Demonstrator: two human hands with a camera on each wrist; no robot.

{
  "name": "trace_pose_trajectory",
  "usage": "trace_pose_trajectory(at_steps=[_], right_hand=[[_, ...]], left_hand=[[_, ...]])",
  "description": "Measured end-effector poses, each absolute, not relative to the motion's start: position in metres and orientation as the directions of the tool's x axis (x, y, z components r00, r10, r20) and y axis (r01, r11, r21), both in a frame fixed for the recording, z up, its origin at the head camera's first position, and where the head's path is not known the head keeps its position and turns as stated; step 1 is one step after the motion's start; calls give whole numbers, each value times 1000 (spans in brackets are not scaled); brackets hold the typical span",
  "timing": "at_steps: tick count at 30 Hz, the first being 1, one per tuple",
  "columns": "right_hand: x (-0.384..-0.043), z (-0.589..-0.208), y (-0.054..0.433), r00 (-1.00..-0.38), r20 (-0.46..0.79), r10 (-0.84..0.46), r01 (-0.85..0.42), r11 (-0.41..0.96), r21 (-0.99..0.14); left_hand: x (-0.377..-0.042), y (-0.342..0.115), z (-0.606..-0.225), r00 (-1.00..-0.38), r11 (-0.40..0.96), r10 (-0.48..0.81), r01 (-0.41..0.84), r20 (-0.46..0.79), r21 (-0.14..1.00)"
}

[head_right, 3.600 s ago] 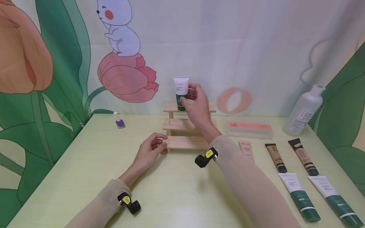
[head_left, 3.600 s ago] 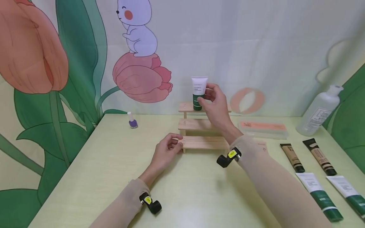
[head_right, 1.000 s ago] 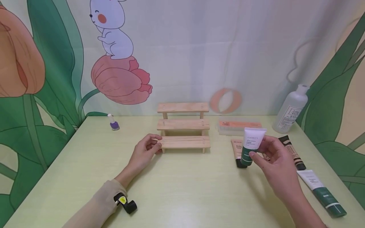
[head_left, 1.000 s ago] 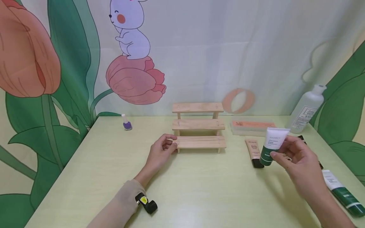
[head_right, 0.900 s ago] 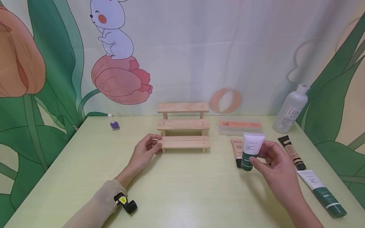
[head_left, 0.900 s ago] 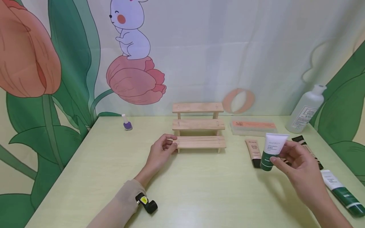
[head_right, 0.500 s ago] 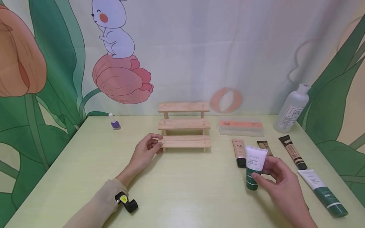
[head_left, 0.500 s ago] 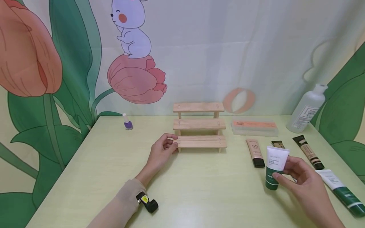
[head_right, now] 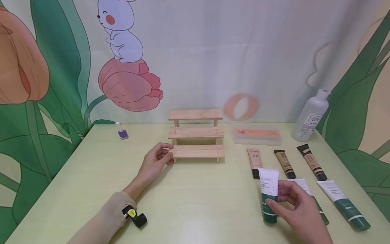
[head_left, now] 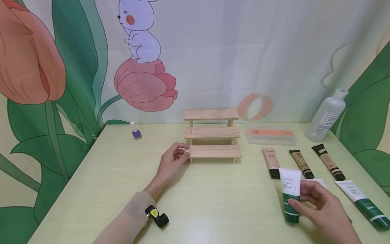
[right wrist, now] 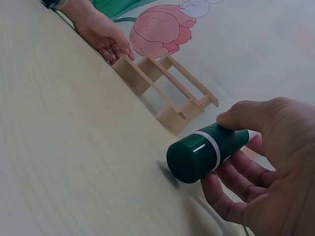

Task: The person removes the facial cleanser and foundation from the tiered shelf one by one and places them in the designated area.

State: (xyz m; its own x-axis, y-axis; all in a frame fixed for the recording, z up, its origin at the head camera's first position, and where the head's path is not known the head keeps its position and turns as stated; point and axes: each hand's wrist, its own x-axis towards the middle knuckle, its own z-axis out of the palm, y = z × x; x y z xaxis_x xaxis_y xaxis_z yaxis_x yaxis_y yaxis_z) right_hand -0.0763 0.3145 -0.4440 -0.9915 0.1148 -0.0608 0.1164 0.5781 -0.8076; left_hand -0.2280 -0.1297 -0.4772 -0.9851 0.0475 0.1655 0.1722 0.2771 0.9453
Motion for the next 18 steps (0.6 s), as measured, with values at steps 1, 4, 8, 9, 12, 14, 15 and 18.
trace_pose_trajectory(at_steps=[1,4,8,9,12,14,15,18], right_hand=[[-76,-444,315,-991,-69,114,123,578,-807],[-77,-444,316,-986,-119,117,166,590,-790],[-80,-442,317,-972,-209,109,231,614,-755],[-80,-442,316,-969,-224,103,238,621,-747],[-80,-443,315,-972,-223,80,220,647,-730],[-80,-444,315,-975,-210,67,201,663,-722],[-81,-445,316,-976,-207,61,194,669,-718],[-82,-446,316,-972,-226,70,213,674,-707]], left_hand=[[-228,-130,-477,-985,277,48,173,166,945],[-228,-130,-478,-985,275,47,172,165,946],[-227,-129,-477,-986,277,48,169,162,946],[-227,-129,-477,-986,276,48,169,162,946],[-227,-128,-477,-985,274,49,173,166,946],[-227,-128,-476,-984,273,49,177,171,945],[-227,-128,-476,-984,273,49,179,172,945],[-227,-128,-476,-983,273,51,183,176,944]])
